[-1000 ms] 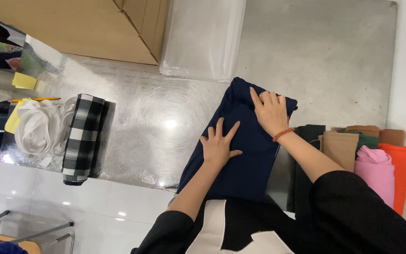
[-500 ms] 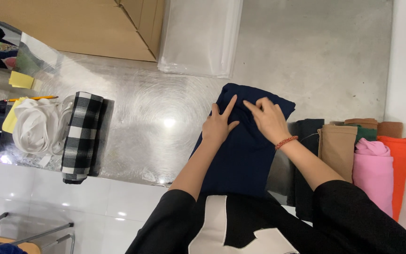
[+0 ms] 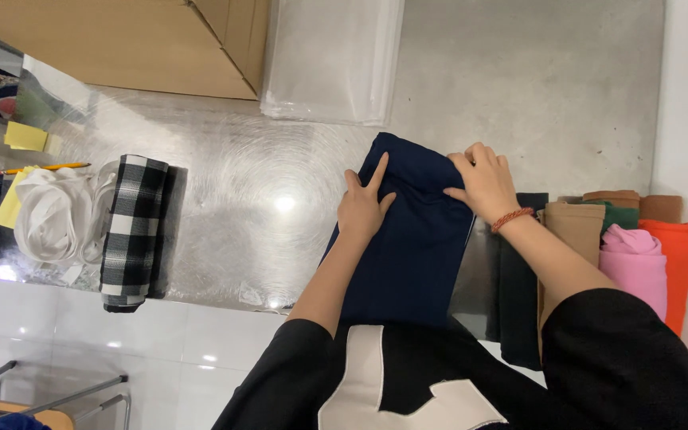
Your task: The person folds a pink garment, a black-and-white checkered garment, and a navy blue garment on a metal table. They then place a folded brown garment into a clear plastic bag and seal it.
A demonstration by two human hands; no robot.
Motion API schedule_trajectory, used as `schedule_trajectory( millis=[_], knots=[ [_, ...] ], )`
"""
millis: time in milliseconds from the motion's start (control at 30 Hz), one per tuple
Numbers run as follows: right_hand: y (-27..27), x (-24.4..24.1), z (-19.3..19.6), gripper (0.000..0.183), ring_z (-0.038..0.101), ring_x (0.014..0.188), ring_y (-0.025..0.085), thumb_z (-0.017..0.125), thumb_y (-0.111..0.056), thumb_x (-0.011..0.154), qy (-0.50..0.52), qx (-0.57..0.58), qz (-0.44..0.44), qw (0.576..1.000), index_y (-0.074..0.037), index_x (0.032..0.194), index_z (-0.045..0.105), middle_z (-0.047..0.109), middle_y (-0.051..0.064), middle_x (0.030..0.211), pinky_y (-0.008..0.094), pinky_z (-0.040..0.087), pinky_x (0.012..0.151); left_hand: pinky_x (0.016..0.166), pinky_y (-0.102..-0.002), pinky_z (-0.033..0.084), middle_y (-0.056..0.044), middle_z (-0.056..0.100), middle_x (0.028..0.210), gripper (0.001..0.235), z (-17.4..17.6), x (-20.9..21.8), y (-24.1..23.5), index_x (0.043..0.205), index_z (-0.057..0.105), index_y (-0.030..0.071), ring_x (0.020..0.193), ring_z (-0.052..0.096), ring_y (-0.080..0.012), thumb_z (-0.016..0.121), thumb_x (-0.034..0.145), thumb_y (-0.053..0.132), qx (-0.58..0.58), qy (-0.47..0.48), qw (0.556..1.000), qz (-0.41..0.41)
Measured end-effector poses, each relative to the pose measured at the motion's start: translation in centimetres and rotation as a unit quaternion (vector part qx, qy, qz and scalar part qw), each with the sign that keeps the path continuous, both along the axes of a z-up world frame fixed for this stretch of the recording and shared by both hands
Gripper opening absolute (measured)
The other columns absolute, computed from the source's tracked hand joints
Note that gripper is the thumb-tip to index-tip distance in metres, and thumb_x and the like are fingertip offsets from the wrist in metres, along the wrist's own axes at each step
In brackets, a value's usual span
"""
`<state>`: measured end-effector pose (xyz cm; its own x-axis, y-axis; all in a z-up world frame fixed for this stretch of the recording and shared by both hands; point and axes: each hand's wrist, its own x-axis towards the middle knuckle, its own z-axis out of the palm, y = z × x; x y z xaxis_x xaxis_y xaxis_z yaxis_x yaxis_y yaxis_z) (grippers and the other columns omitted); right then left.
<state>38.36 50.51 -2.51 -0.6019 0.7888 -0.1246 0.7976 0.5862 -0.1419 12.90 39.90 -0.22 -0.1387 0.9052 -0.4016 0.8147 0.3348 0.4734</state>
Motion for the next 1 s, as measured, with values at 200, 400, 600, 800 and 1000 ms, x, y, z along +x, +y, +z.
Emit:
schedule_trajectory(
  millis=[200,400,600,800,1000],
  knots=[
    [-6.8,-1.7,-0.5,0.064,0.048,0.133,0.032,0.073,-0.014,0.096,0.062,0.141,-0.013,0.988,-0.022,0.156,0.052,0.047,0.011,0.138,0.049,0.032,0.106,0.094,-0.053,0.064,-0.025,0.050,0.138,0.071,-0.2,-0.6,0.0,0.163,0.029,0.034,0.118,0.070,-0.0482,0.041,0.105,0.073,-0.012,-0.119,0.989,0.086],
    [-12.9,-2.1,0.8,0.062,0.032,0.157,0.038,0.050,0.001,0.109,0.128,0.122,0.017,0.984,-0.025,0.165,0.046,0.042,0.013,0.166,0.060,0.017,0.126,0.098,-0.051,0.060,-0.032,0.048,0.149,0.093,0.1,-1.0,0.4,0.146,0.028,0.011,0.126,0.068,-0.0448,0.038,0.095,0.089,-0.027,-0.238,0.948,0.210],
    [-12.4,-0.7,0.2,0.059,0.041,0.151,0.030,0.062,-0.015,0.103,0.162,0.086,0.006,0.983,-0.029,0.159,0.053,0.044,0.003,0.169,0.051,0.031,0.119,0.070,-0.042,0.067,-0.030,0.052,0.148,0.079,0.7,-2.2,0.1,0.145,0.040,0.007,0.119,0.067,-0.0424,0.065,0.094,0.063,-0.041,-0.310,0.918,0.243],
    [-6.4,1.5,2.8,0.088,0.053,0.145,0.035,0.078,-0.062,0.088,0.128,-0.225,-0.116,0.959,-0.019,0.161,0.051,0.059,0.010,0.155,0.053,0.036,0.118,0.091,-0.048,0.067,-0.023,0.060,0.138,0.045,0.5,-4.2,-1.4,0.125,0.063,0.006,0.132,0.059,-0.0409,0.079,0.088,0.025,-0.047,-0.419,0.870,0.253],
    [-5.3,0.9,3.1,0.092,0.058,0.137,0.042,0.091,-0.052,0.076,0.063,-0.314,-0.114,0.941,-0.009,0.151,0.060,0.062,0.020,0.145,0.052,0.049,0.110,0.084,-0.034,0.066,-0.013,0.065,0.109,0.033,-5.0,-6.4,-2.0,0.104,0.066,0.006,0.107,0.064,-0.0260,0.084,0.078,0.012,-0.026,-0.422,0.882,0.210]
  ],
)
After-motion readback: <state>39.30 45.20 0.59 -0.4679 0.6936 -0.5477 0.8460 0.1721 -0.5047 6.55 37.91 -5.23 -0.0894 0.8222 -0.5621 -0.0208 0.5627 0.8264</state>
